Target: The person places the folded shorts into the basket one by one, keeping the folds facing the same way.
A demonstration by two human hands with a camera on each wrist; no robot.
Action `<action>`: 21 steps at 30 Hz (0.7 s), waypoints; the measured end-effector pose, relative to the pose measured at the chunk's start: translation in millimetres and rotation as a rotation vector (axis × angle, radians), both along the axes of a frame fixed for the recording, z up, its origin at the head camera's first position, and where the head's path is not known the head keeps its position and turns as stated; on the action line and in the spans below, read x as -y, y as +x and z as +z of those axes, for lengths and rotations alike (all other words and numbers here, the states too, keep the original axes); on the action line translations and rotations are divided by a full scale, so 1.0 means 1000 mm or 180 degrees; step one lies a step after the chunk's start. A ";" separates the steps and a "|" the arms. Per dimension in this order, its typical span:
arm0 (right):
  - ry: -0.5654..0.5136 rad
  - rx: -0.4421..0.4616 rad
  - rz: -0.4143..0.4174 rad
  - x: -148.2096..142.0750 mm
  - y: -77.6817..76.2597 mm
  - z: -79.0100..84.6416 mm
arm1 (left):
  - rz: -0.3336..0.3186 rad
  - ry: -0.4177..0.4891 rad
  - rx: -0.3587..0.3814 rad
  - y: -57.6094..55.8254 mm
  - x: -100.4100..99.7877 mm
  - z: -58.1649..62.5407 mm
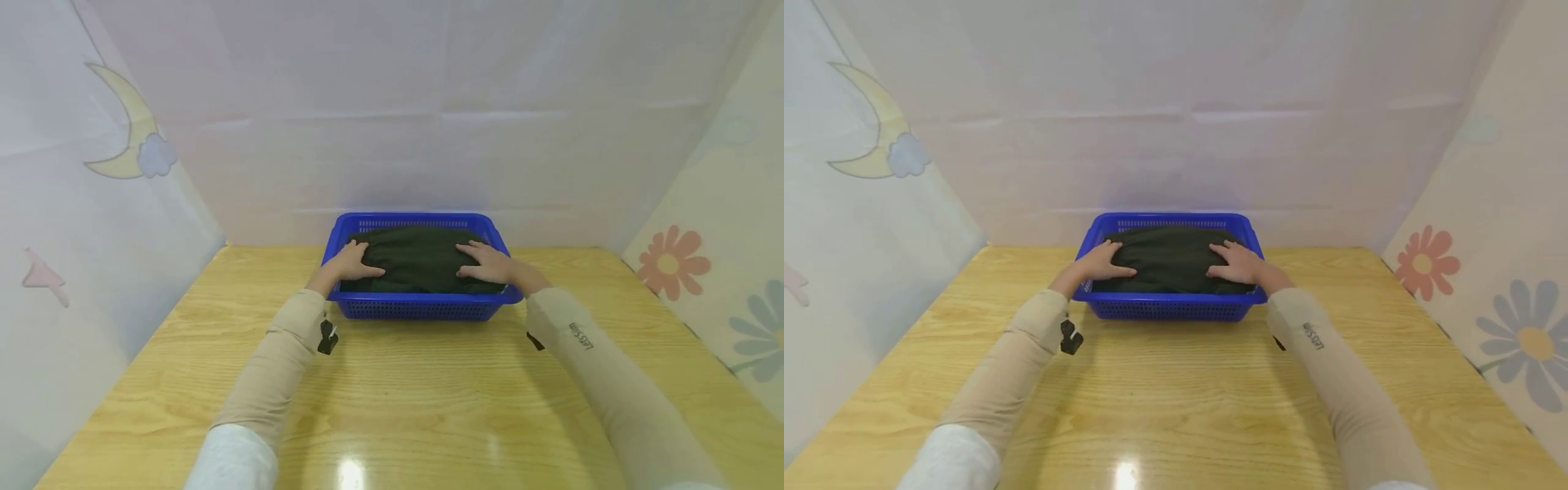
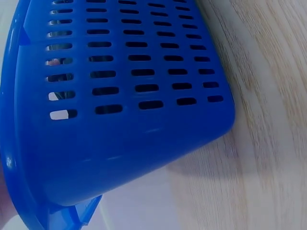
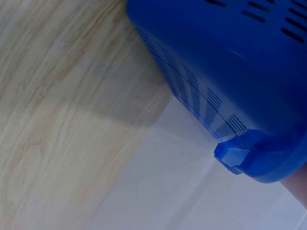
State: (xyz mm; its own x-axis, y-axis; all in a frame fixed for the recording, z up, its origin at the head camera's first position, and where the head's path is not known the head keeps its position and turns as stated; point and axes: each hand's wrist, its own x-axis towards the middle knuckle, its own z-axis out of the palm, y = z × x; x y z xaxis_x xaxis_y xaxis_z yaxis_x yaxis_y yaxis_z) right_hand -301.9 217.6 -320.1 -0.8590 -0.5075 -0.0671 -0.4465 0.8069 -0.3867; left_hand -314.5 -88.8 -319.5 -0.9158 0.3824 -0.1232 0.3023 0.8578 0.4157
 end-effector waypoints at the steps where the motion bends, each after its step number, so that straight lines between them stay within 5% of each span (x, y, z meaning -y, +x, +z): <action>1: -0.0020 -0.0078 -0.0007 0.000 0.000 -0.001 | -0.0014 0.0014 -0.0067 0.000 0.000 0.000; 8: -0.0253 -0.0420 -0.0209 -0.001 -0.002 -0.003 | -0.0088 0.0157 -0.0496 0.000 0.001 -0.001; 21: -0.0313 -0.0773 -0.0224 -0.002 0.003 -0.004 | 0.0165 0.0201 -0.0852 0.018 -0.006 0.003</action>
